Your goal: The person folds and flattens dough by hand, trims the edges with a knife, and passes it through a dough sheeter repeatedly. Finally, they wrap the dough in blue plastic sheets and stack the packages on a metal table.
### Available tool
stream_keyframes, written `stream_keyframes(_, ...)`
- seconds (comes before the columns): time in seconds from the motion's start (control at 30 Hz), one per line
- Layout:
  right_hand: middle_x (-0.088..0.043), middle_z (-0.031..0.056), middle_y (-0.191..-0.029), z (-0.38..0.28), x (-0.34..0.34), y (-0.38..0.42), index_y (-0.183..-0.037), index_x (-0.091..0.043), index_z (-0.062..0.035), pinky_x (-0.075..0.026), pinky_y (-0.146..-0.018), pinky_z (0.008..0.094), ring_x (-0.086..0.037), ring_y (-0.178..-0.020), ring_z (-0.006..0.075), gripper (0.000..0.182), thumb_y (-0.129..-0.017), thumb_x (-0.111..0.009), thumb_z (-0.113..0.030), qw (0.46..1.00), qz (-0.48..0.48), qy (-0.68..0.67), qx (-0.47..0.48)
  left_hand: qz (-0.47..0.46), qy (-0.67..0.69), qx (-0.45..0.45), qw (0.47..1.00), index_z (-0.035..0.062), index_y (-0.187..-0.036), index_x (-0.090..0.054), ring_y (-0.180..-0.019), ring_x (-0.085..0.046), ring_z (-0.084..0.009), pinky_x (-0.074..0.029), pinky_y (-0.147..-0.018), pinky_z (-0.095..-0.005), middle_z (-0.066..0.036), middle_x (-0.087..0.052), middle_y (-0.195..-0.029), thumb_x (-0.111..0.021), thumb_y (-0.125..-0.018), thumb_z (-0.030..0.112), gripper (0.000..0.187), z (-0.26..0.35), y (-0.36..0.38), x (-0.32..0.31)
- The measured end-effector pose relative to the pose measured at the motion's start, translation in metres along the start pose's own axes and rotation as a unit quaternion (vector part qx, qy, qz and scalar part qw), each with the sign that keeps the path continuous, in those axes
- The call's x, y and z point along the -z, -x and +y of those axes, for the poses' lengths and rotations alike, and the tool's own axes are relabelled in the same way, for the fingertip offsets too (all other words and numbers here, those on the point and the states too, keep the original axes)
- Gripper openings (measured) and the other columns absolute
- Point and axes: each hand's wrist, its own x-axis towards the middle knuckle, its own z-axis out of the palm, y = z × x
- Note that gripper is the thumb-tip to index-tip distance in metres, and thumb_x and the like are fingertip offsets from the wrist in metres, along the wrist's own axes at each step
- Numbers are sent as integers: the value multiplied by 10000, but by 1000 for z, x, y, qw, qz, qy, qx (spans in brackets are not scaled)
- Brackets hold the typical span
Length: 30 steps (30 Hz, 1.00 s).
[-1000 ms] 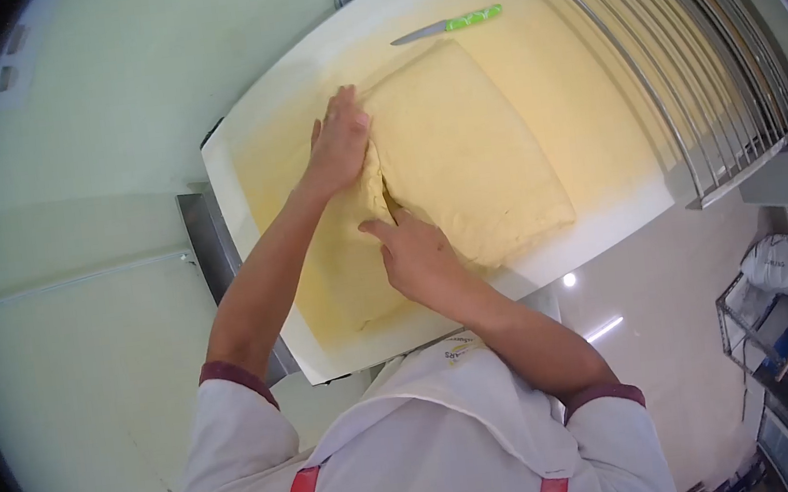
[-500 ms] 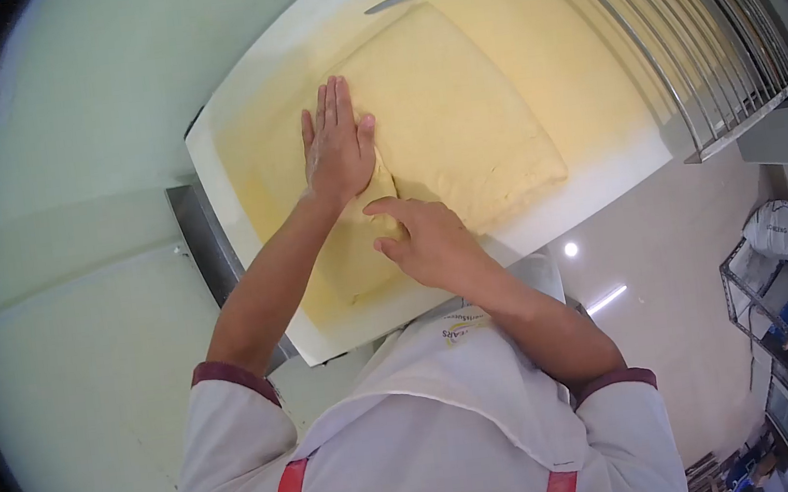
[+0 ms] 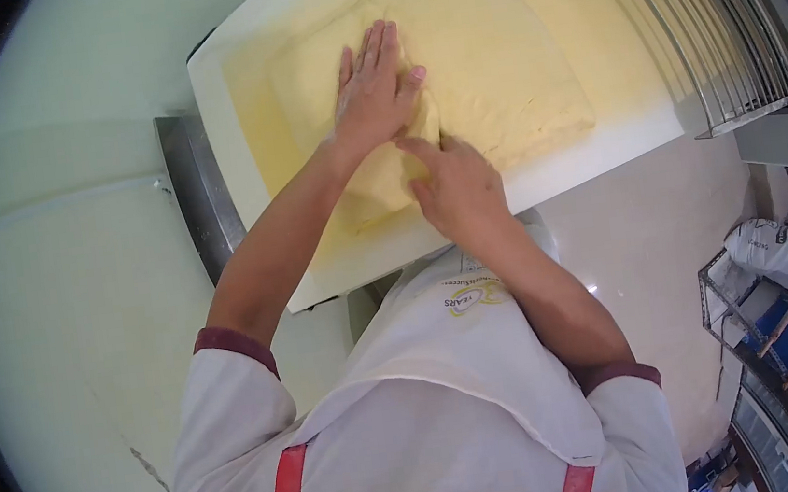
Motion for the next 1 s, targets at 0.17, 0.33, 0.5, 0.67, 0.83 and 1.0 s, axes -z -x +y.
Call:
stream_keyframes(0.17, -586, 8, -903, -11, -27, -15, -1224, -552, -61, -465, -748, 226, -587, -889, 107, 402, -837, -608, 36, 760, 81, -622, -171, 15, 20, -4, 1000, 37, -1474, -239, -1423, -210, -343, -105, -1151, -501, -195, -235, -1528, -391, -985, 343, 597, -40, 71, 44)
stream_keyframes(0.33, -595, 55, -1018, -46, -52, 28, -1376, -416, -82, -469, -773, 219, -590, -894, 119, 604, -827, -598, 96, 717, 149, -649, -204, 73, 99, 66, 990, 76, -1490, -232, -1441, -138, -357, -103, -1146, -516, -171, -190, -1550, -338, -999, 377, 586, -52, 122, 24)
stream_keyframes(0.5, -631, 32, -942, -20, -40, 26, -1286, -540, -80, -496, -757, 229, -605, -819, 98, 493, -827, -637, 72, 878, -72, -436, -183, 33, 11, 66, 997, 75, -1492, -225, -1440, -110, -383, -95, -1142, -532, -172, -155, -1560, -319, -1002, 362, 576, -28, 127, 20)
stream_keyframes(0.67, -667, 93, -786, 24, -12, 25, -1122, -650, -69, -504, -655, 288, -632, -675, 167, 345, -788, -702, 3, 983, -65, -174, 13, 3, -105, 69, 992, 69, -1493, -220, -1432, -121, -404, -95, -1137, -541, -185, -149, -1557, -273, -1011, 397, 585, -2, 126, 17)
stream_keyframes(0.83, -664, 134, -786, 32, 6, 18, -1076, -672, -81, -510, -650, 326, -638, -676, 236, 321, -762, -737, -61, 992, -72, -56, 82, -56, -124, 24, 990, 82, -1499, -197, -1440, -134, -363, -78, -1137, -552, -179, -139, -1560, -301, -1001, 357, 578, 27, 113, 13)
stream_keyframes(1.0, -667, 141, -793, 43, 14, 17, -1032, -680, -76, -515, -661, 360, -655, -710, 285, 263, -774, -726, -96, 991, -68, -90, 77, -47, -143, 37, 988, 95, -1502, -189, -1444, -139, -339, -66, -1141, -551, -170, -140, -1562, -305, -999, 363, 581, 33, 111, 14)
